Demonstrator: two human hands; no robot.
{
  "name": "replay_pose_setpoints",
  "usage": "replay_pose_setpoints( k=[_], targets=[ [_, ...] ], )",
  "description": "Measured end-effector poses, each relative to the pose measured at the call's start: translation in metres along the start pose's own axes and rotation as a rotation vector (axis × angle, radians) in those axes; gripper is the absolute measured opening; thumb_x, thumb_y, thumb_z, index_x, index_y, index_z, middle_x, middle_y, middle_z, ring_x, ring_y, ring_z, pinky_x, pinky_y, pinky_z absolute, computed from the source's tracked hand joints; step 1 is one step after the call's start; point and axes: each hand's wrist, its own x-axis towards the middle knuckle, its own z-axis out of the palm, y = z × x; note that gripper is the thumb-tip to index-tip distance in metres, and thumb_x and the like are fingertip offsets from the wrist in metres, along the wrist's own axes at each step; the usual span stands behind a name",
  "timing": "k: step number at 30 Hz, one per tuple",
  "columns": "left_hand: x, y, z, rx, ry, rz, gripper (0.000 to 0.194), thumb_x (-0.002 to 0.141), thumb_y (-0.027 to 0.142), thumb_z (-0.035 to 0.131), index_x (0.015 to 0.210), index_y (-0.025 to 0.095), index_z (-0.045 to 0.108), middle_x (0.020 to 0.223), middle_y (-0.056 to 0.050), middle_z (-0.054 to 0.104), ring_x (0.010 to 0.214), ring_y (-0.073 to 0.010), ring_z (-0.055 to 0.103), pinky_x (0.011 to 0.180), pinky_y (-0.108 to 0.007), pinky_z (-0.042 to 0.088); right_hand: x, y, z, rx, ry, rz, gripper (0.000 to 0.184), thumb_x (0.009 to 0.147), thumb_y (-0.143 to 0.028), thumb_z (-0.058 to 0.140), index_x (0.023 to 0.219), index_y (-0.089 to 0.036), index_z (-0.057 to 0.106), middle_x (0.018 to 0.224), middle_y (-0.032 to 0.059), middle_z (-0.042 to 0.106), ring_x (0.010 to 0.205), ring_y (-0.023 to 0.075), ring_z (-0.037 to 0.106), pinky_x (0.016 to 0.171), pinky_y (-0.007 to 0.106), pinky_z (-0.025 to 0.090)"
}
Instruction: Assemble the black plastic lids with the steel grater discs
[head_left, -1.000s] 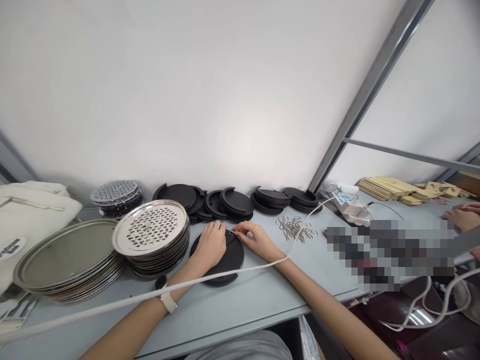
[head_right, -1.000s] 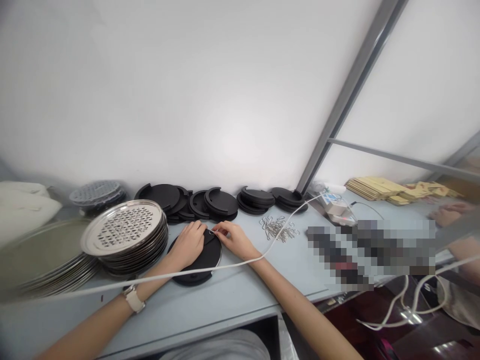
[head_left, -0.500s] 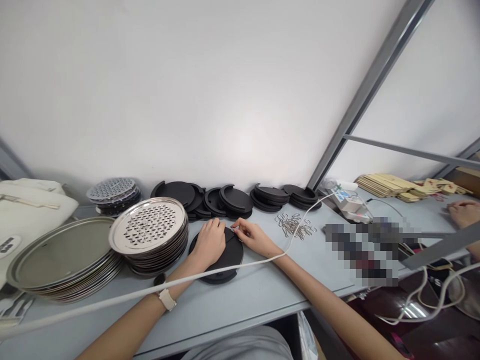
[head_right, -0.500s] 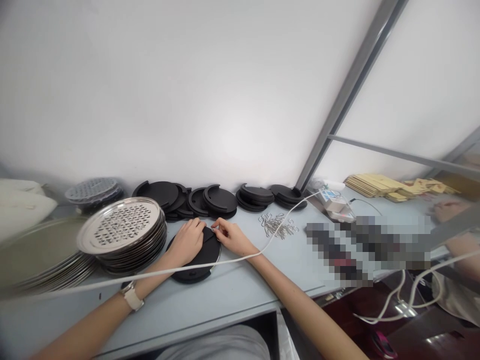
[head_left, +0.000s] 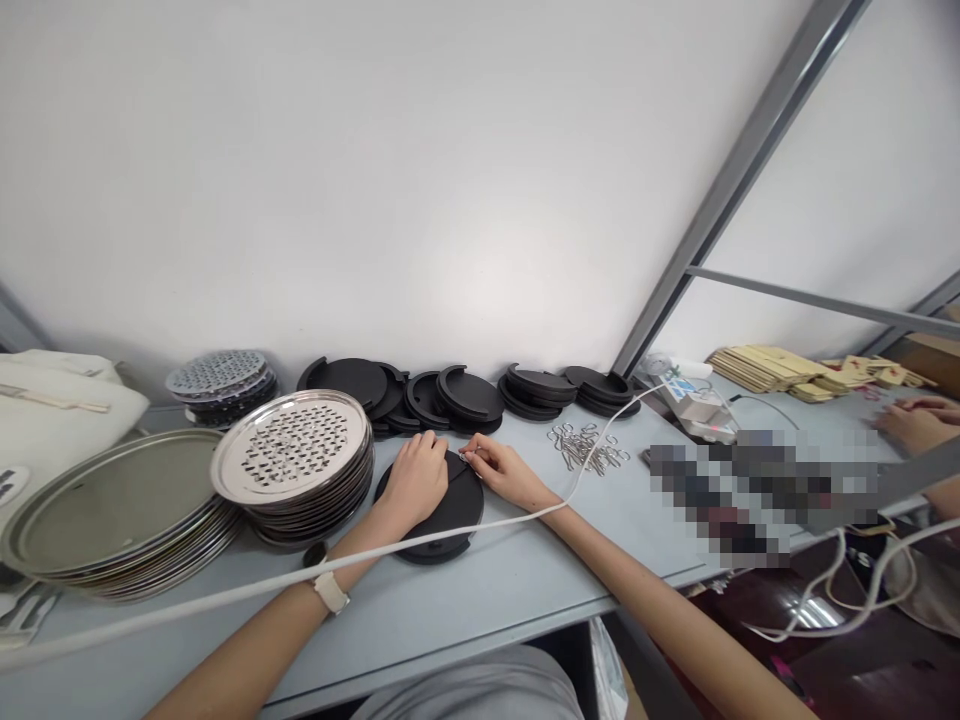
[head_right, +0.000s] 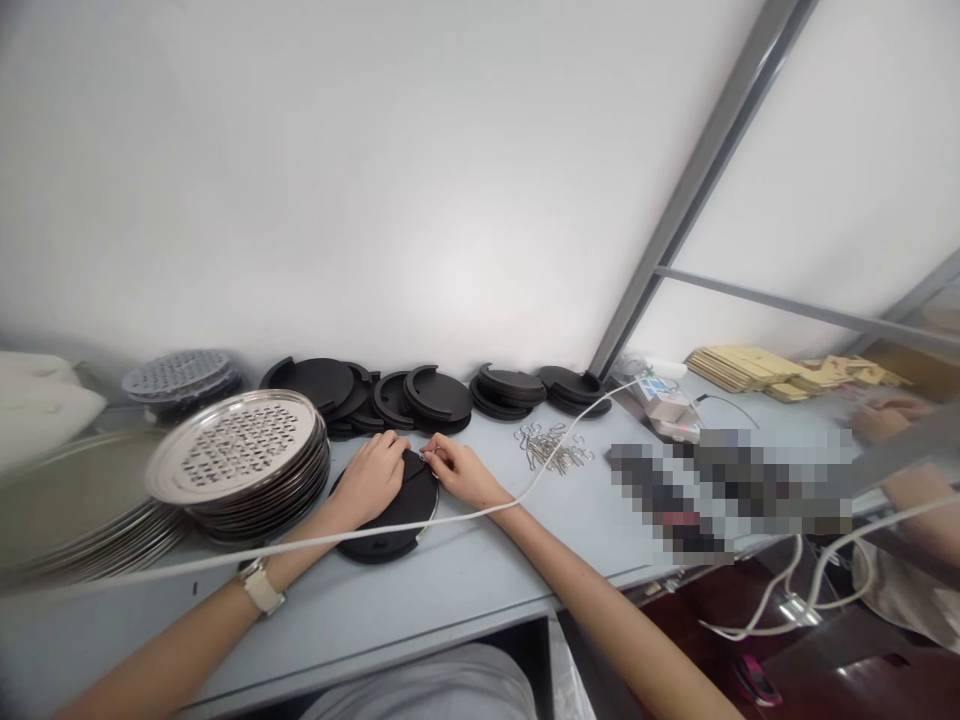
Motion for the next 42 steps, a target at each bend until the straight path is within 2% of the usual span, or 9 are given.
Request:
replay_pose_setpoints(
  k=[14,25,42],
  targets=[
    [0.0,-0.006,0.007,-0.024,0.039,-0.047,0.019,0.089,0.007,0.036,0.095,0.015,0.053,0.095,-0.01,0.05,0.096,-0.0245,0.049,0.084,-0.036,0.039,-0.003,-0.005,-0.001,0.019,-0.029,-0.011,0.022,0.092,-0.041,0.04,0.086,-0.021,0.048,0.055,-0.0074,0.038,0.05,0.0107,0.032,0.05,0.022,0.026],
    [0.007,-0.014,0.018,-0.137,0.058,-0.089,0.034,0.077,-0.009,0.031,0.094,0.015,0.049,0.093,-0.008,0.053,0.092,-0.0218,0.05,0.084,-0.035,0.041,-0.005,-0.002,0.0,0.053,-0.053,0.004,0.017,0.093,-0.035,0.039,0.085,-0.022,0.043,0.055,-0.0082,0.037,0.051,0.0102,0.03,0.05,0.022,0.025],
    [0.006,-0.012,0.022,-0.159,0.061,-0.115,0.036,0.071,-0.011,0.036,0.095,0.014,0.048,0.095,-0.01,0.051,0.094,-0.0231,0.048,0.085,-0.035,0.04,-0.005,-0.004,0.001,0.029,-0.055,-0.013,0.016,0.094,-0.034,0.038,0.085,-0.021,0.043,0.054,-0.0085,0.037,0.05,0.0103,0.03,0.051,0.022,0.026]
  ],
)
